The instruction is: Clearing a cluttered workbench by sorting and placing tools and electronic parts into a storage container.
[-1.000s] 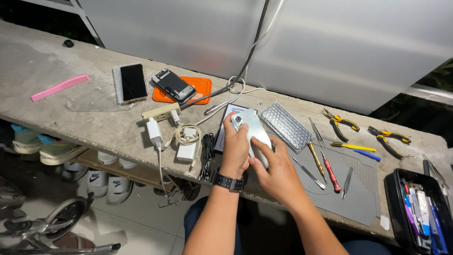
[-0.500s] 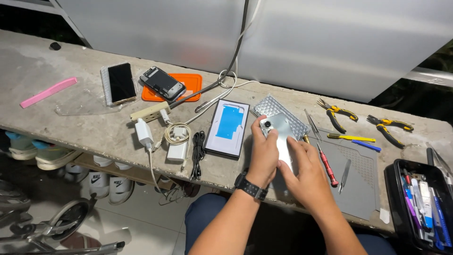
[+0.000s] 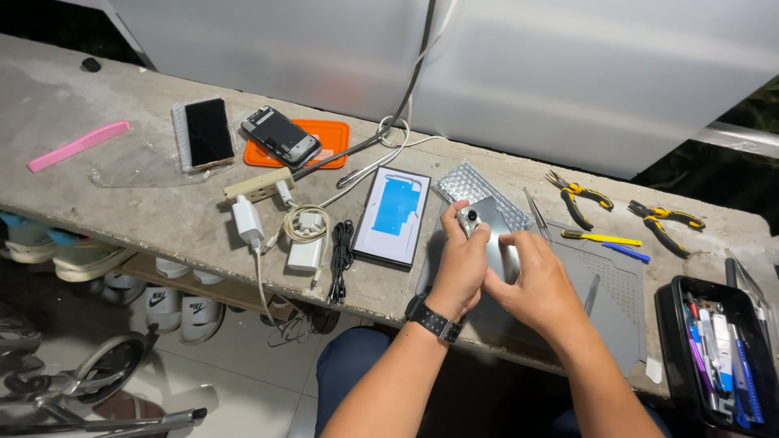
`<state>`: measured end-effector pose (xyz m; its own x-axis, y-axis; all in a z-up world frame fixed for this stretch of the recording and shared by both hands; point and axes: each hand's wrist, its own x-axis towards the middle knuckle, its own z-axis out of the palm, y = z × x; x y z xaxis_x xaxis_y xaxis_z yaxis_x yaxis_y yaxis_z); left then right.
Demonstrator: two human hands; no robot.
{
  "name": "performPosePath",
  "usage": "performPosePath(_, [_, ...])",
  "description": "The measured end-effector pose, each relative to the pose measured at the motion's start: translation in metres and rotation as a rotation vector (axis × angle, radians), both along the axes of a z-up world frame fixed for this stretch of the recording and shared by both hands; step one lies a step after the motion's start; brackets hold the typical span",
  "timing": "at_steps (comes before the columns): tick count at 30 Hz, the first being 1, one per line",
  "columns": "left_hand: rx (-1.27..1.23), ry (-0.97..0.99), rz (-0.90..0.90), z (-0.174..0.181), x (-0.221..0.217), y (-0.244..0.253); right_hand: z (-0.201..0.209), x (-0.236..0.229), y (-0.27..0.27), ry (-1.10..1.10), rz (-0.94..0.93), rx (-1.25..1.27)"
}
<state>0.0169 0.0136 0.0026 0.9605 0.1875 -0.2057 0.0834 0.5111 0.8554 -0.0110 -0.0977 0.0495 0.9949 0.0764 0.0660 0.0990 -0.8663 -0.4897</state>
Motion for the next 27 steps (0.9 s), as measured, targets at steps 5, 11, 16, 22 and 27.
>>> performPosePath(5, [-0.069,-0.022,-0.01,0.005,0.004,0.018,0.012,0.007,0.02,-0.048,0.044,-0.083])
performPosePath(11, [-0.424,-0.162,-0.084,0.023,0.011,0.038,0.02,0.043,0.022,-0.237,0.131,-0.071])
performPosePath(16, [-0.546,-0.269,-0.153,-0.015,0.036,0.045,0.029,0.054,0.03,-0.244,0.164,-0.03])
performPosePath(22, [-0.511,-0.292,-0.143,-0.011,0.029,0.055,0.026,0.05,0.036,-0.07,0.12,0.138])
performPosePath(27, [-0.464,-0.264,-0.116,0.0,0.022,0.059,0.007,0.055,0.024,-0.088,0.117,0.202])
